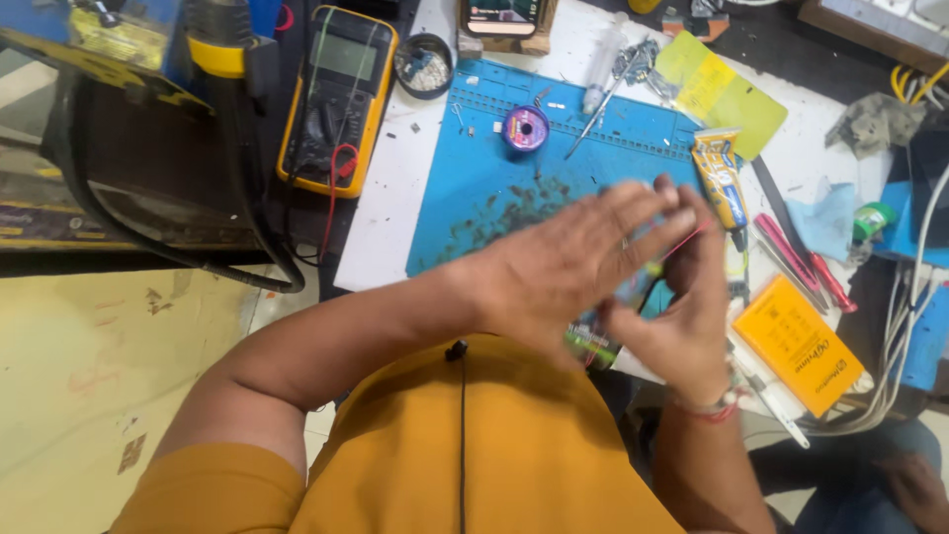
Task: The person handles a smartphone secured with rubber bands, using a multimeter to test its electrical connections. They then remove the rubber bands, inspect the device, and reapply the bands to hold the phone together.
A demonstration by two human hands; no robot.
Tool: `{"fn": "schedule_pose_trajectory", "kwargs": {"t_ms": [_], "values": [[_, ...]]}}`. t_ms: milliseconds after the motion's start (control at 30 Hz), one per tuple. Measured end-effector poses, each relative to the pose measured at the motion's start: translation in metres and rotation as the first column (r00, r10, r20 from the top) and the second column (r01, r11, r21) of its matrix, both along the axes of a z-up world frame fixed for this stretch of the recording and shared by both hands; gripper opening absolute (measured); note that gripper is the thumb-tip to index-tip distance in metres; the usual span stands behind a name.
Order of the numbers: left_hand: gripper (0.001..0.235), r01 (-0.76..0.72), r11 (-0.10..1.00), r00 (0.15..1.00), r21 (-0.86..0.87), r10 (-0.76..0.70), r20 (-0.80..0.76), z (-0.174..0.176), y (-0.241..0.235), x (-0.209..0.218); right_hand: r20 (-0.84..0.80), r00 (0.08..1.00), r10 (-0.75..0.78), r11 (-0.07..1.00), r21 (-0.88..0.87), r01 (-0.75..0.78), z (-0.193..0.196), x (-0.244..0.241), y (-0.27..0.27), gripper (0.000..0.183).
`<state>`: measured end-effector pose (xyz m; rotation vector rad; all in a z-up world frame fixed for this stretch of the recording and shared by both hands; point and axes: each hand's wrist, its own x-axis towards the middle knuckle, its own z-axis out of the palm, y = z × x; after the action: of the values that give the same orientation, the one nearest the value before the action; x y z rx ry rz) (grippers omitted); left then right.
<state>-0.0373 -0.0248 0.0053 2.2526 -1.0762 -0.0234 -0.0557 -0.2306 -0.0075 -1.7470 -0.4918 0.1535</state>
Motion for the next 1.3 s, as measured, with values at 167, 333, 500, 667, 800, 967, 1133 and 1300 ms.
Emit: {"fn": "schedule_pose_trajectory", "kwargs": {"t_ms": [167,333,500,667,800,967,1133,1300], "values": [[0.140,0.040,0.998,0.999,-0.057,-0.039,0.008,0.003,0.003,-0.013,-0.207,0.978,-0.021,1.000,-0.027,0.015,-0.025,0.026,-0.040,0.070],[0.142,-0.002,0.994,1.000,-0.112,0.002,0.002,-0.008,0.005,-0.021,-0.413,0.895,0.166,0.954,0.298,-0.040,-0.051,0.039,-0.054,0.023],[0.142,-0.427,0.897,0.904,-0.112,0.423,-0.058,-0.018,0.006,-0.030,-0.534,0.845,-0.006,0.971,0.199,0.132,-0.053,-0.004,-0.003,0.027],[0.132,-0.285,0.955,0.948,-0.081,0.293,0.124,-0.027,0.036,-0.029,-0.632,0.761,0.149,0.988,0.120,-0.094,-0.040,-0.010,-0.006,0.027],[0.089,-0.028,0.994,0.964,0.107,0.056,-0.262,-0.036,0.053,-0.021,-0.634,0.763,0.122,0.991,0.041,-0.124,-0.037,0.017,-0.009,0.025],[0.083,-0.334,0.940,0.923,0.070,0.341,-0.178,-0.038,0.057,-0.019,0.041,0.954,-0.296,0.921,-0.251,0.297,-0.027,0.057,0.008,0.021],[0.079,-0.398,0.914,0.901,0.076,0.405,-0.155,-0.040,0.051,-0.021,0.345,0.923,-0.167,0.795,-0.507,0.333,-0.011,0.079,0.012,0.018],[0.076,-0.382,0.923,0.923,0.033,0.383,-0.042,-0.044,0.048,-0.023,0.342,0.938,-0.058,0.820,-0.520,0.240,-0.004,0.071,0.011,0.016]]}}
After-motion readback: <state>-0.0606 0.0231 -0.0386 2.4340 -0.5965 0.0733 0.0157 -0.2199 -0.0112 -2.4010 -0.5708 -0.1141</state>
